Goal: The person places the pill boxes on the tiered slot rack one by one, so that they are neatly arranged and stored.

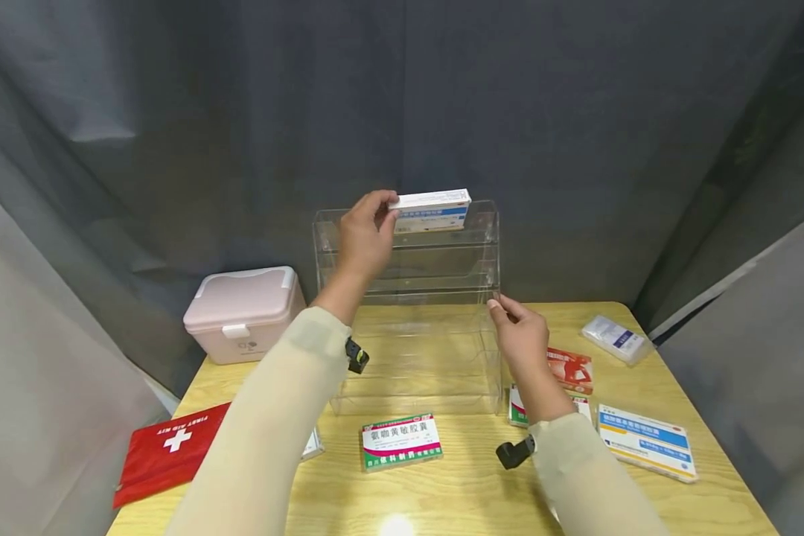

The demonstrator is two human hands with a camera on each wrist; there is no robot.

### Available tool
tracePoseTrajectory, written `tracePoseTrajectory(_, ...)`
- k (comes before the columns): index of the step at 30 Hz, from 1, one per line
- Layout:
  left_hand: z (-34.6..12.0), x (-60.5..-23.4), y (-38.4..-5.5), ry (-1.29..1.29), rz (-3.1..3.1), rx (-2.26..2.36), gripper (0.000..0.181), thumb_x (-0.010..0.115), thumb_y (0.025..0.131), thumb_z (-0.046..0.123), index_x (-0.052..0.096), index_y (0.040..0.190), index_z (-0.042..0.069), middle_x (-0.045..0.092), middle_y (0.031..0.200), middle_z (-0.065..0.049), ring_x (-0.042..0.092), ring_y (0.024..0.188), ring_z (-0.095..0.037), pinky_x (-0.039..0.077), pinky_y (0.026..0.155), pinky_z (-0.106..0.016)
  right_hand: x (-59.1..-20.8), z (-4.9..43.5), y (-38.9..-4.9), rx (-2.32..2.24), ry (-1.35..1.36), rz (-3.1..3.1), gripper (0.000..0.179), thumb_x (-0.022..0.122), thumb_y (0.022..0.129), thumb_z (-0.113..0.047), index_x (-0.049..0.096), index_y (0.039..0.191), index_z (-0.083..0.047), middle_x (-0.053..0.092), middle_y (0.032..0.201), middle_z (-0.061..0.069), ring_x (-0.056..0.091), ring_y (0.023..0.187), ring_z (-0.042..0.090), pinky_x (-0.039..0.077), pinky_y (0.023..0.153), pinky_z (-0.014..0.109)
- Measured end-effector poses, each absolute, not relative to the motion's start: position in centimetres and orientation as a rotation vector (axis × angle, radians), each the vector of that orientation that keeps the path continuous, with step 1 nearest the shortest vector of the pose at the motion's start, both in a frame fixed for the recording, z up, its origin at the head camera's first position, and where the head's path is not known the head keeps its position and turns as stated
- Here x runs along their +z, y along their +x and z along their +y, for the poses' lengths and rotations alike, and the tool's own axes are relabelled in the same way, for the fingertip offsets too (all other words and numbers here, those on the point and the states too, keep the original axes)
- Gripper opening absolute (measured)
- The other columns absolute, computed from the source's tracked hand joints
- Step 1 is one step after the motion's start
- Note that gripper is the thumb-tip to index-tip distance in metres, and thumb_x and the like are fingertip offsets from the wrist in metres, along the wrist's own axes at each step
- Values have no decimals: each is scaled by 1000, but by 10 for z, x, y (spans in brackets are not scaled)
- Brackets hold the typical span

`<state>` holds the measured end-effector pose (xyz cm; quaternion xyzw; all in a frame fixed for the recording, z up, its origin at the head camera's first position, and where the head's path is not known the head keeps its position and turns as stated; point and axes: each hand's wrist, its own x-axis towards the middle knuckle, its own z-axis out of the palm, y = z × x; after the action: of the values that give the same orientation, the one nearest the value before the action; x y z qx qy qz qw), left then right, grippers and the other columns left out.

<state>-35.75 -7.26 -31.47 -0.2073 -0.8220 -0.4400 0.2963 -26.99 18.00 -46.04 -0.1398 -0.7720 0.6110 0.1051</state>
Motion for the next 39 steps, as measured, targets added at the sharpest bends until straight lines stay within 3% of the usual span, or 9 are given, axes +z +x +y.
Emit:
tracePoseTrajectory(7,-60,-314,-365,-516,-2228,-1240,21,68,108,10,71,128,6,75,130,-12,74,120,-24,63,101,-28,-459,181,-268,1777,-394,-2269,50,65,110,-42,65,153,-16,67,152,12,63,137,26,56,108,36)
tracePoseTrajectory(15,-50,-316,-374,-463,-2311,-1357,21,65,110,11,72,130,9,75,136,-9,70,133,-22,61,109,-28,-455,183,-266,1791,-403,-2260,48,66,110,-40,65,153,-17,66,154,11,63,137,26,55,109,37)
tracePoseTrajectory(24,-38,-312,-376,-435,-2342,-1409,20,67,110,12,74,128,12,77,135,-8,72,130,-19,61,107,-27,-453,186,-266,1801,-413,-2265,48,66,110,-41,65,153,-18,65,155,10,62,138,26,55,109,36)
tracePoseTrajectory(33,-33,-310,-376,-438,-2366,-1392,20,66,110,11,74,128,12,77,135,-8,73,129,-19,62,105,-28,-453,184,-268,1822,-416,-2240,48,68,109,-40,67,151,-17,67,152,12,63,135,25,54,98,25)
tracePoseTrajectory(39,-34,-312,-375,-412,-2375,-1388,20,66,110,11,74,128,12,78,134,-8,74,127,-19,63,104,-29,-454,181,-268,1828,-421,-2243,48,67,109,-40,67,151,-17,66,153,11,62,136,25,55,105,32)
